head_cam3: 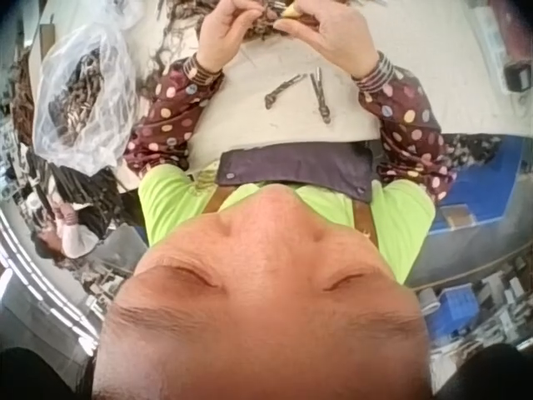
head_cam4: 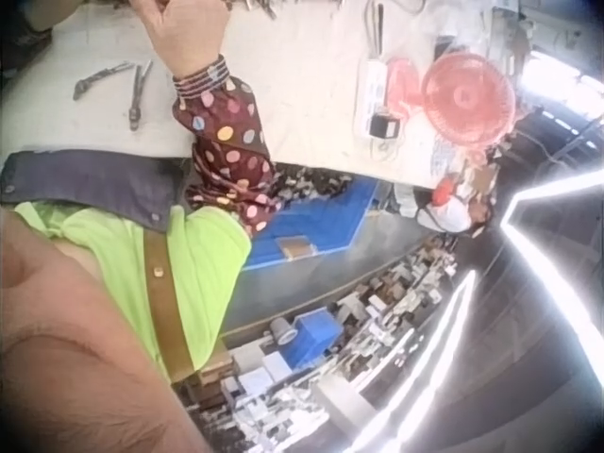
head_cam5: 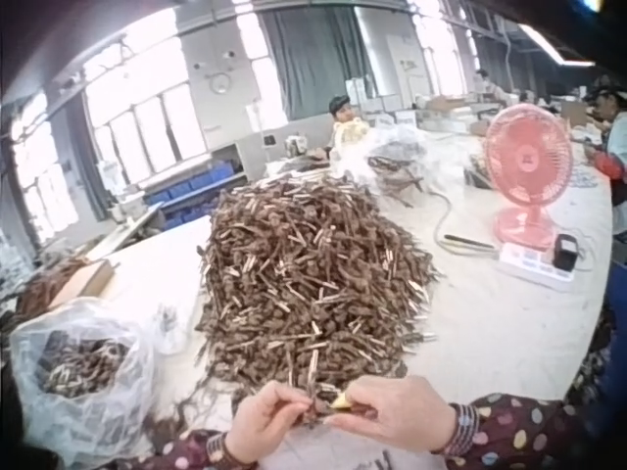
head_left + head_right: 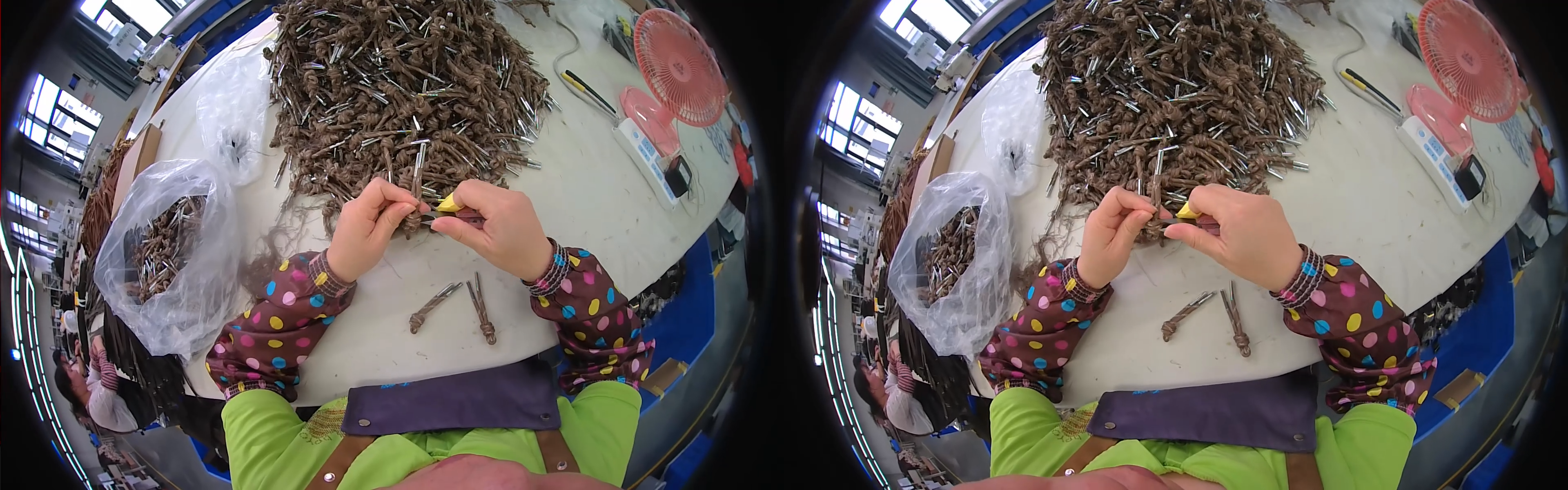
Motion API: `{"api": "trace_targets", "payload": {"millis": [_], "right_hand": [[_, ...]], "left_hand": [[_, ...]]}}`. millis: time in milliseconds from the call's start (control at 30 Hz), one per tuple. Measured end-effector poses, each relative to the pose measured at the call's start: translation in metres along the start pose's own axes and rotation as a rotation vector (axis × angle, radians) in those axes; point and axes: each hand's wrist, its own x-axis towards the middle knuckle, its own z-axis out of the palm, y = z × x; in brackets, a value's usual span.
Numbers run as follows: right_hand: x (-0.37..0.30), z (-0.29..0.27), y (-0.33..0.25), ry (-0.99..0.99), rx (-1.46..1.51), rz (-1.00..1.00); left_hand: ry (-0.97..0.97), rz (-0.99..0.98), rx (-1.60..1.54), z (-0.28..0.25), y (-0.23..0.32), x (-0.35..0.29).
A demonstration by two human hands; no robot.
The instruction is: The person is assembling small mechanical or industrial components by sliding metal pins through fibrous or leather-like loops.
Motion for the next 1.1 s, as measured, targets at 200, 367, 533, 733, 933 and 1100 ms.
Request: {"api": "trace_targets", "payload": {"millis": [200, 367, 533, 733, 933, 1100], "right_hand": [[0.001, 0.000, 0.000, -0.018, -0.113, 0.002], [0.000, 0.002, 0.001, -0.014, -0.147, -0.057], [0.000, 0.001, 0.001, -0.033, -0.182, -0.095], [0.005, -0.003, 0.013, -0.028, 0.205, 0.141], [0.011, 0.007, 0.011, -0.061, 0.714, 0.378], [0.011, -0.005, 0.001, 0.071, 0.556, 0.292]], "left_hand": [[0.002, 0.023, 0.222, -0.001, 0.002, 0.001], [-0.027, 0.055, 0.280, 0.000, 0.009, 0.002], [-0.070, 0.060, 0.337, 0.001, 0.011, 0.001], [-0.041, 0.008, 0.122, 0.000, 0.005, 0.000], [-0.161, -0.051, 0.223, 0.004, 0.013, 0.000], [-0.175, -0.368, -0.307, -0.004, 0.015, 0.004]]}}
